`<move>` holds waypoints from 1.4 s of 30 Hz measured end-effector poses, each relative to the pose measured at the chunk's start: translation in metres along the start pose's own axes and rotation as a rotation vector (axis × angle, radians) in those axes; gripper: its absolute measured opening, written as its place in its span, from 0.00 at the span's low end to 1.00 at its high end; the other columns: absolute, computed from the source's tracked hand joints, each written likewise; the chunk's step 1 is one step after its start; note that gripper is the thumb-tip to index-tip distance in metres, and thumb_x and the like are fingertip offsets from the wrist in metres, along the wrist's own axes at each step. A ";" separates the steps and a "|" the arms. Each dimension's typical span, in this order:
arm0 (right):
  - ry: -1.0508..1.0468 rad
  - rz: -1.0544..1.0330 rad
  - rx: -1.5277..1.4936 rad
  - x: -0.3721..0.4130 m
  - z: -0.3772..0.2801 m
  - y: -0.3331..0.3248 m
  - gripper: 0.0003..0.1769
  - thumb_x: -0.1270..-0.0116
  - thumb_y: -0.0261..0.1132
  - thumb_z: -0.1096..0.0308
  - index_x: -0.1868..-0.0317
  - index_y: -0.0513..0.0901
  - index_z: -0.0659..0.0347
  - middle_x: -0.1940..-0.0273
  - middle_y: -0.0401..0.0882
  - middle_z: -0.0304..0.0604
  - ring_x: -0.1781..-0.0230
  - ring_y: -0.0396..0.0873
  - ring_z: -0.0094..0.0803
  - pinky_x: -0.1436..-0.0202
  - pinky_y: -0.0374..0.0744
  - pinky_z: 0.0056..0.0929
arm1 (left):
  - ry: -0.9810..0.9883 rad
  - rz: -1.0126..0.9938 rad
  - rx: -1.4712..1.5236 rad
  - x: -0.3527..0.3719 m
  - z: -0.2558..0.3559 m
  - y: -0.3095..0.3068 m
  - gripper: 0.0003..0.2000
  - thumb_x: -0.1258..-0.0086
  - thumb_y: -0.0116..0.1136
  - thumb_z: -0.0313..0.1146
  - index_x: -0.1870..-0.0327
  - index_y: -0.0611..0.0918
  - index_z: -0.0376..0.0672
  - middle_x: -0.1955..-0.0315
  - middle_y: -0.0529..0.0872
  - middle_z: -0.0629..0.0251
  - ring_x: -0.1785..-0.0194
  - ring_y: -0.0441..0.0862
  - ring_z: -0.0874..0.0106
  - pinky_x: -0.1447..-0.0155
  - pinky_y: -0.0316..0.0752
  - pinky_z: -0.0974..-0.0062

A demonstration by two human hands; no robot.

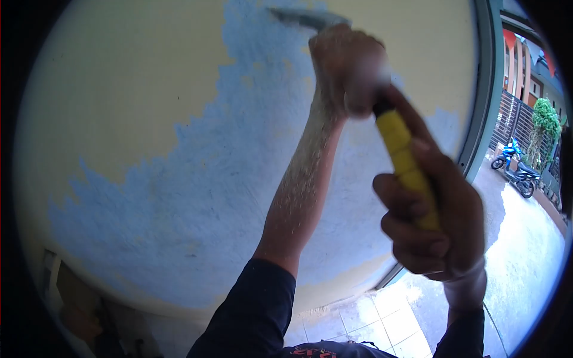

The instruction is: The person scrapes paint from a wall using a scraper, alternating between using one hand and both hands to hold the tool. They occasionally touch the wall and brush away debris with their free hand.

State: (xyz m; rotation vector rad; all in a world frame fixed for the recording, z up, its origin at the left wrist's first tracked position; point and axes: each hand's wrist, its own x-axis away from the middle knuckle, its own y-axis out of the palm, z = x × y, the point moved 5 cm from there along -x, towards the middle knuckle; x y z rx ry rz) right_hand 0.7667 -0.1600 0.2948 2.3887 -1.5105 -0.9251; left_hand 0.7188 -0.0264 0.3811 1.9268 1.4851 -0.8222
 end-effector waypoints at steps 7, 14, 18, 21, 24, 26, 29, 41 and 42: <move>-0.056 0.002 0.025 -0.011 -0.015 -0.006 0.29 0.21 0.40 0.56 0.24 0.44 0.43 0.79 0.63 0.32 0.93 0.59 0.13 0.97 0.62 0.10 | -0.046 -0.077 -0.071 0.007 -0.026 0.008 0.30 0.31 0.37 0.57 0.90 0.64 0.45 0.91 0.62 0.67 0.87 0.61 0.69 0.78 0.54 0.73; -0.050 0.094 0.006 -0.009 -0.006 -0.008 0.30 0.23 0.41 0.57 0.24 0.46 0.44 0.81 0.59 0.31 0.93 0.57 0.13 0.97 0.61 0.10 | 0.055 -0.164 -0.288 -0.008 -0.007 0.001 0.20 0.40 0.46 0.44 0.89 0.63 0.44 0.90 0.63 0.66 0.87 0.63 0.71 0.78 0.56 0.74; -0.072 0.087 0.024 0.009 0.007 -0.006 0.30 0.23 0.42 0.58 0.24 0.46 0.47 0.80 0.62 0.33 0.93 0.59 0.13 0.98 0.64 0.12 | -0.001 0.072 0.088 0.011 0.008 0.005 0.24 0.34 0.45 0.47 0.89 0.64 0.43 0.90 0.64 0.66 0.85 0.65 0.69 0.77 0.56 0.72; -0.065 0.060 -0.066 0.004 0.001 -0.014 0.30 0.22 0.40 0.59 0.24 0.44 0.45 0.79 0.64 0.36 0.94 0.60 0.16 0.98 0.65 0.13 | 0.013 -0.042 -0.080 0.004 0.002 0.008 0.22 0.34 0.47 0.46 0.88 0.66 0.46 0.89 0.65 0.67 0.85 0.65 0.70 0.77 0.56 0.73; -0.040 -0.087 -0.229 -0.011 -0.023 -0.006 0.29 0.21 0.37 0.58 0.24 0.39 0.38 0.75 0.65 0.38 0.91 0.63 0.18 0.98 0.65 0.15 | 0.033 -0.042 -0.084 -0.016 -0.019 0.010 0.15 0.40 0.51 0.42 0.85 0.68 0.46 0.90 0.65 0.65 0.84 0.66 0.70 0.77 0.59 0.73; -0.035 0.059 -0.188 0.005 -0.006 -0.009 0.30 0.21 0.38 0.58 0.24 0.40 0.39 0.77 0.64 0.37 0.92 0.62 0.18 0.98 0.65 0.15 | -0.024 -0.075 -0.010 -0.005 0.002 0.014 0.13 0.44 0.50 0.39 0.86 0.66 0.46 0.90 0.64 0.65 0.85 0.64 0.70 0.78 0.58 0.74; -0.053 0.064 -0.076 0.019 0.017 -0.032 0.30 0.22 0.41 0.58 0.24 0.42 0.40 0.81 0.62 0.35 0.94 0.59 0.16 0.98 0.66 0.16 | -0.050 -0.037 -0.074 0.026 0.022 0.022 0.14 0.49 0.45 0.40 0.91 0.64 0.47 0.92 0.63 0.65 0.88 0.62 0.67 0.79 0.56 0.70; -0.117 0.065 -0.029 -0.010 -0.012 -0.025 0.30 0.21 0.40 0.58 0.23 0.41 0.40 0.80 0.63 0.35 0.94 0.58 0.15 0.97 0.65 0.13 | 0.149 -0.070 -0.121 -0.006 -0.015 0.022 0.19 0.39 0.39 0.44 0.89 0.63 0.46 0.91 0.62 0.66 0.87 0.62 0.66 0.79 0.55 0.70; -0.124 0.066 -0.020 -0.011 -0.016 -0.024 0.30 0.21 0.40 0.58 0.23 0.41 0.40 0.80 0.63 0.35 0.94 0.58 0.15 0.97 0.65 0.13 | 0.156 -0.061 -0.117 -0.010 -0.015 0.020 0.19 0.39 0.39 0.44 0.89 0.63 0.46 0.91 0.62 0.66 0.87 0.62 0.66 0.79 0.55 0.70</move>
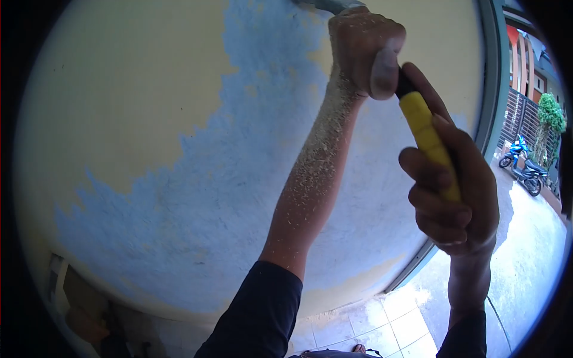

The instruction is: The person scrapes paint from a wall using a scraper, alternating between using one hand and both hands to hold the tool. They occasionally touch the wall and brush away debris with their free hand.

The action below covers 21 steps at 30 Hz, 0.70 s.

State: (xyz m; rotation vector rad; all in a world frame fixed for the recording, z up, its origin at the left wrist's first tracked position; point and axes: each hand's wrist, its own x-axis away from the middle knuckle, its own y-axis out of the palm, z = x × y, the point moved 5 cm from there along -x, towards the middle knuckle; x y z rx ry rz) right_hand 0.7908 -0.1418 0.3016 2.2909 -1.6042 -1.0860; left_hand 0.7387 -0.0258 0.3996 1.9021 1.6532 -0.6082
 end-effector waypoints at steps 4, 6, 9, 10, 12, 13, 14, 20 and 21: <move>0.033 0.033 0.141 0.012 0.008 -0.015 0.30 0.23 0.41 0.55 0.24 0.45 0.42 0.76 0.62 0.36 0.91 0.54 0.14 0.93 0.58 0.13 | -0.078 0.005 0.065 0.013 0.008 0.007 0.23 0.35 0.35 0.48 0.90 0.62 0.46 0.91 0.61 0.66 0.87 0.61 0.65 0.78 0.55 0.69; 0.047 0.162 0.143 0.028 0.020 -0.042 0.32 0.24 0.43 0.56 0.24 0.44 0.48 0.73 0.66 0.40 0.90 0.56 0.15 0.92 0.60 0.14 | -0.135 -0.150 0.020 0.029 0.024 0.014 0.18 0.45 0.42 0.47 0.90 0.63 0.48 0.91 0.61 0.66 0.86 0.63 0.63 0.76 0.58 0.65; 0.015 0.267 0.002 0.055 0.039 -0.060 0.35 0.27 0.46 0.59 0.24 0.44 0.52 0.68 0.70 0.43 0.90 0.59 0.16 0.91 0.62 0.15 | -0.162 -0.205 0.064 0.040 0.045 0.015 0.20 0.42 0.41 0.49 0.90 0.62 0.48 0.91 0.61 0.67 0.86 0.62 0.64 0.76 0.58 0.66; -0.006 0.269 0.064 0.067 0.045 -0.057 0.36 0.29 0.47 0.61 0.24 0.44 0.53 0.65 0.72 0.46 0.89 0.62 0.18 0.91 0.63 0.16 | -0.158 -0.215 0.059 0.044 0.055 0.013 0.20 0.42 0.41 0.49 0.90 0.62 0.48 0.91 0.61 0.67 0.86 0.62 0.64 0.76 0.58 0.66; -0.068 0.247 0.158 0.093 0.057 -0.049 0.39 0.29 0.51 0.62 0.24 0.40 0.57 0.70 0.73 0.45 0.91 0.66 0.19 0.91 0.72 0.16 | -0.275 -0.216 0.093 0.056 0.071 0.011 0.19 0.43 0.43 0.48 0.90 0.61 0.48 0.91 0.61 0.67 0.86 0.61 0.65 0.77 0.57 0.66; -0.031 0.228 0.158 0.108 0.064 -0.049 0.40 0.30 0.51 0.65 0.24 0.39 0.56 0.69 0.73 0.46 0.91 0.66 0.20 0.92 0.71 0.18 | -0.327 -0.260 0.129 0.064 0.084 0.009 0.18 0.44 0.44 0.47 0.88 0.64 0.47 0.89 0.64 0.66 0.84 0.64 0.65 0.74 0.60 0.66; 0.003 0.205 0.160 0.119 0.071 -0.050 0.41 0.31 0.51 0.67 0.24 0.37 0.55 0.68 0.73 0.48 0.91 0.66 0.21 0.92 0.71 0.19 | -0.376 -0.306 0.163 0.070 0.099 0.006 0.16 0.45 0.46 0.47 0.86 0.66 0.46 0.86 0.67 0.65 0.81 0.67 0.65 0.72 0.63 0.65; 0.214 0.173 0.055 0.135 0.126 -0.120 0.51 0.41 0.51 0.78 0.23 0.32 0.47 0.67 0.71 0.50 0.79 0.73 0.32 0.84 0.74 0.29 | -0.862 -0.261 0.048 0.136 0.188 -0.061 0.19 0.35 0.54 0.48 0.59 0.80 0.39 0.52 0.81 0.46 0.39 0.75 0.47 0.36 0.66 0.47; 0.264 0.178 0.024 0.140 0.148 -0.149 0.50 0.41 0.51 0.77 0.23 0.33 0.47 0.69 0.71 0.49 0.78 0.73 0.33 0.83 0.73 0.29 | -1.062 -0.137 0.092 0.159 0.212 -0.087 0.16 0.41 0.55 0.36 0.55 0.80 0.37 0.50 0.82 0.48 0.37 0.74 0.50 0.34 0.65 0.49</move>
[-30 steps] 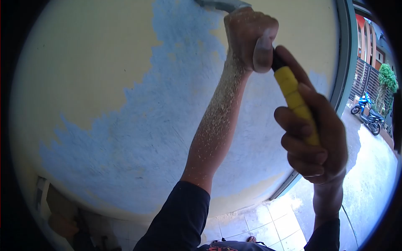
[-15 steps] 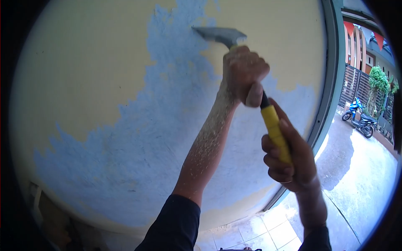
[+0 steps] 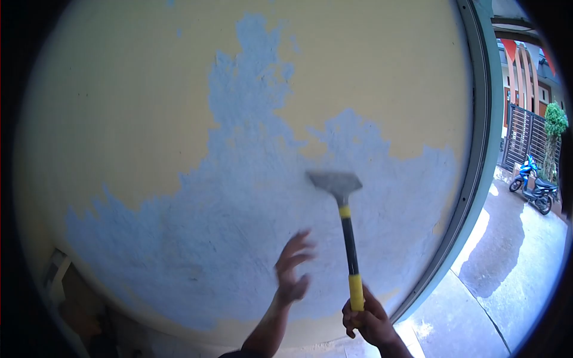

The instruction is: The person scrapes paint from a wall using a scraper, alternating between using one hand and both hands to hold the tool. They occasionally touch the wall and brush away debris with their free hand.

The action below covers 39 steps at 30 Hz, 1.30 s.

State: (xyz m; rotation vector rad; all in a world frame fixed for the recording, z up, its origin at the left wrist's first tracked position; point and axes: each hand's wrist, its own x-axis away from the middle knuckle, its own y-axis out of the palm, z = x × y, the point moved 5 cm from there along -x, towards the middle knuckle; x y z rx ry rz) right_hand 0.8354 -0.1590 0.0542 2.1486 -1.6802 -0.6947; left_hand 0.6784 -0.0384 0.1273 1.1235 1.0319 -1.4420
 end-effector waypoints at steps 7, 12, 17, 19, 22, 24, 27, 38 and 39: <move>-0.103 -0.005 0.087 0.030 0.026 -0.028 0.37 0.27 0.54 0.49 0.31 0.58 0.70 0.82 0.62 0.32 0.88 0.62 0.20 0.86 0.65 0.20 | -1.496 0.278 1.256 0.260 -0.002 -0.127 0.28 0.28 0.43 0.58 0.38 0.71 0.45 0.48 0.79 0.52 0.40 0.75 0.52 0.32 0.61 0.42; -0.076 0.021 -0.021 0.036 0.061 -0.040 0.36 0.26 0.55 0.51 0.30 0.56 0.70 0.81 0.61 0.31 0.88 0.61 0.20 0.86 0.66 0.21 | -1.423 0.575 1.228 0.419 0.048 -0.204 0.25 0.29 0.51 0.54 0.40 0.73 0.44 0.54 0.82 0.53 0.51 0.81 0.57 0.45 0.76 0.52; -0.227 -0.001 0.072 0.034 0.040 -0.016 0.38 0.27 0.54 0.48 0.30 0.55 0.68 0.76 0.66 0.38 0.86 0.65 0.21 0.85 0.68 0.20 | -1.856 0.229 0.568 0.483 0.022 -0.190 0.24 0.29 0.52 0.52 0.41 0.74 0.45 0.56 0.83 0.54 0.53 0.82 0.58 0.50 0.79 0.55; -0.254 0.054 0.130 0.029 0.027 -0.006 0.40 0.28 0.55 0.46 0.29 0.54 0.67 0.70 0.69 0.43 0.85 0.68 0.21 0.84 0.69 0.19 | -1.991 0.094 0.238 0.498 0.024 -0.197 0.23 0.28 0.53 0.51 0.41 0.74 0.45 0.57 0.83 0.55 0.54 0.82 0.59 0.52 0.80 0.56; -0.226 0.050 0.098 0.020 0.028 0.001 0.39 0.27 0.48 0.66 0.23 0.35 0.49 0.78 0.69 0.48 0.87 0.68 0.31 0.83 0.71 0.29 | -1.415 -0.445 -0.321 0.475 -0.018 -0.167 0.20 0.29 0.56 0.47 0.45 0.78 0.43 0.57 0.84 0.61 0.54 0.82 0.69 0.52 0.79 0.67; -0.266 0.047 0.127 0.017 0.027 0.001 0.38 0.25 0.46 0.63 0.23 0.34 0.50 0.78 0.69 0.49 0.90 0.65 0.29 0.85 0.69 0.26 | -1.279 -0.359 -0.094 0.390 -0.028 -0.110 0.21 0.30 0.61 0.37 0.37 0.74 0.49 0.57 0.83 0.62 0.57 0.81 0.70 0.53 0.78 0.68; -0.205 0.047 -0.062 0.009 0.014 0.012 0.36 0.27 0.45 0.65 0.23 0.40 0.56 0.79 0.67 0.46 0.90 0.63 0.27 0.88 0.68 0.26 | -0.745 -0.578 -0.227 0.251 -0.029 -0.070 0.15 0.36 0.61 0.30 0.48 0.81 0.44 0.52 0.82 0.59 0.43 0.78 0.61 0.39 0.71 0.63; -0.139 -0.047 -0.256 0.010 -0.028 0.052 0.40 0.28 0.45 0.72 0.23 0.36 0.38 0.65 0.67 0.47 0.84 0.65 0.28 0.80 0.70 0.27 | 0.496 -0.667 -0.657 -0.153 0.051 -0.100 0.15 0.42 0.56 0.32 0.54 0.82 0.41 0.61 0.83 0.59 0.46 0.79 0.52 0.43 0.73 0.55; -0.136 -0.159 -0.375 0.012 -0.024 0.054 0.40 0.28 0.45 0.73 0.23 0.35 0.38 0.64 0.64 0.46 0.85 0.64 0.27 0.82 0.69 0.26 | 0.488 -0.674 -0.670 -0.164 0.051 -0.094 0.15 0.42 0.56 0.32 0.54 0.82 0.41 0.61 0.83 0.59 0.46 0.79 0.52 0.43 0.73 0.55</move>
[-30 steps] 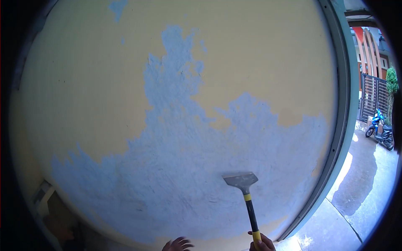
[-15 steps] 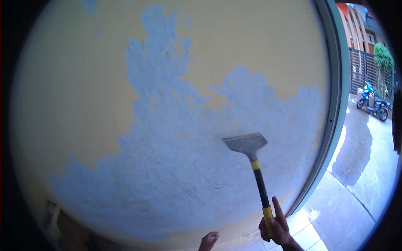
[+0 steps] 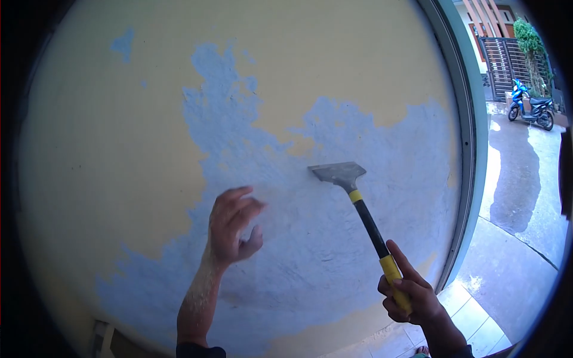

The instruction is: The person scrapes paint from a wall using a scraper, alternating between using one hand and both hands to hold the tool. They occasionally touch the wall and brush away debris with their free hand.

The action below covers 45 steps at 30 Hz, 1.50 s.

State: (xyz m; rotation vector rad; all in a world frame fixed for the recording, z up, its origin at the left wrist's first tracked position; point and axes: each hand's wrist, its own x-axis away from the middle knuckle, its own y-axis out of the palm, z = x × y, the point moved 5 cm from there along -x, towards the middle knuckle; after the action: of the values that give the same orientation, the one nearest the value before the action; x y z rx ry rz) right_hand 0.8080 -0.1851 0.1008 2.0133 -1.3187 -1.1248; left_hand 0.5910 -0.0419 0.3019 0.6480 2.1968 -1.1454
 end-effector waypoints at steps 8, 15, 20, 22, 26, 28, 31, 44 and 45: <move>0.032 -0.112 -0.010 -0.016 -0.024 0.005 0.39 0.27 0.45 0.71 0.23 0.35 0.39 0.62 0.65 0.49 0.85 0.64 0.25 0.85 0.67 0.23 | 0.334 -0.312 -0.007 -0.068 0.076 0.102 0.33 0.42 0.66 0.49 0.35 0.71 0.53 0.34 0.64 0.63 0.26 0.57 0.64 0.26 0.57 0.52; 0.073 -0.165 -0.410 -0.016 -0.053 -0.010 0.36 0.25 0.44 0.65 0.23 0.36 0.38 0.63 0.66 0.51 0.86 0.68 0.26 0.88 0.73 0.23 | 0.394 -0.350 0.001 -0.100 0.061 0.156 0.24 0.45 0.67 0.52 0.54 0.76 0.49 0.58 0.76 0.65 0.48 0.77 0.65 0.30 0.62 0.54; 0.183 -0.091 -0.365 -0.016 -0.042 -0.008 0.33 0.23 0.43 0.63 0.24 0.40 0.33 0.66 0.63 0.44 0.90 0.59 0.21 0.92 0.62 0.16 | 0.493 -0.249 0.028 -0.104 0.060 0.153 0.18 0.45 0.64 0.51 0.71 0.70 0.49 0.74 0.71 0.72 0.64 0.76 0.70 0.48 0.70 0.65; 0.192 -0.083 -0.336 -0.023 -0.047 -0.008 0.33 0.23 0.43 0.63 0.23 0.40 0.33 0.67 0.63 0.44 0.90 0.58 0.21 0.92 0.61 0.17 | 0.469 -0.230 -0.019 -0.107 0.054 0.146 0.19 0.45 0.63 0.52 0.71 0.70 0.49 0.74 0.71 0.72 0.65 0.75 0.71 0.49 0.69 0.66; 0.205 -0.031 -0.161 -0.026 -0.052 0.001 0.34 0.24 0.43 0.62 0.24 0.40 0.32 0.70 0.62 0.43 0.90 0.56 0.21 0.92 0.61 0.18 | 0.446 -0.178 -0.023 -0.109 0.047 0.140 0.19 0.47 0.63 0.53 0.71 0.70 0.49 0.75 0.70 0.72 0.66 0.74 0.71 0.49 0.69 0.67; 0.232 0.021 -0.113 -0.026 -0.050 0.003 0.34 0.24 0.43 0.62 0.24 0.39 0.32 0.71 0.62 0.43 0.91 0.56 0.21 0.92 0.61 0.19 | 0.443 -0.177 0.076 -0.108 0.052 0.144 0.18 0.47 0.62 0.52 0.70 0.70 0.50 0.75 0.69 0.73 0.66 0.74 0.72 0.50 0.68 0.68; 0.188 0.074 -0.141 -0.024 -0.052 0.010 0.34 0.24 0.44 0.61 0.24 0.39 0.32 0.73 0.62 0.42 0.93 0.54 0.20 0.94 0.62 0.20 | 0.441 -0.141 0.050 -0.111 0.050 0.139 0.18 0.46 0.62 0.53 0.72 0.70 0.51 0.76 0.70 0.73 0.66 0.74 0.74 0.52 0.67 0.70; 0.091 0.079 -0.055 -0.032 -0.048 0.009 0.35 0.24 0.44 0.61 0.23 0.37 0.40 0.76 0.63 0.42 0.94 0.55 0.19 0.96 0.63 0.18 | 0.440 -0.060 0.029 -0.107 0.041 0.142 0.19 0.42 0.59 0.58 0.75 0.70 0.54 0.76 0.72 0.75 0.67 0.75 0.75 0.51 0.66 0.71; 0.079 0.086 -0.043 -0.033 -0.051 0.013 0.35 0.25 0.44 0.61 0.23 0.37 0.41 0.76 0.63 0.42 0.95 0.55 0.19 0.96 0.62 0.18 | 0.452 -0.023 0.013 -0.111 0.038 0.139 0.19 0.42 0.60 0.58 0.75 0.70 0.54 0.76 0.72 0.76 0.67 0.75 0.75 0.50 0.66 0.71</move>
State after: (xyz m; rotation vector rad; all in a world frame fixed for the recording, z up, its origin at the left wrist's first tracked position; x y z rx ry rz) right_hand 0.8375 -0.1632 0.1506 1.9312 -1.3165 -1.0165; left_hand 0.7704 -0.0194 0.2803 0.9668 2.5746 -1.1067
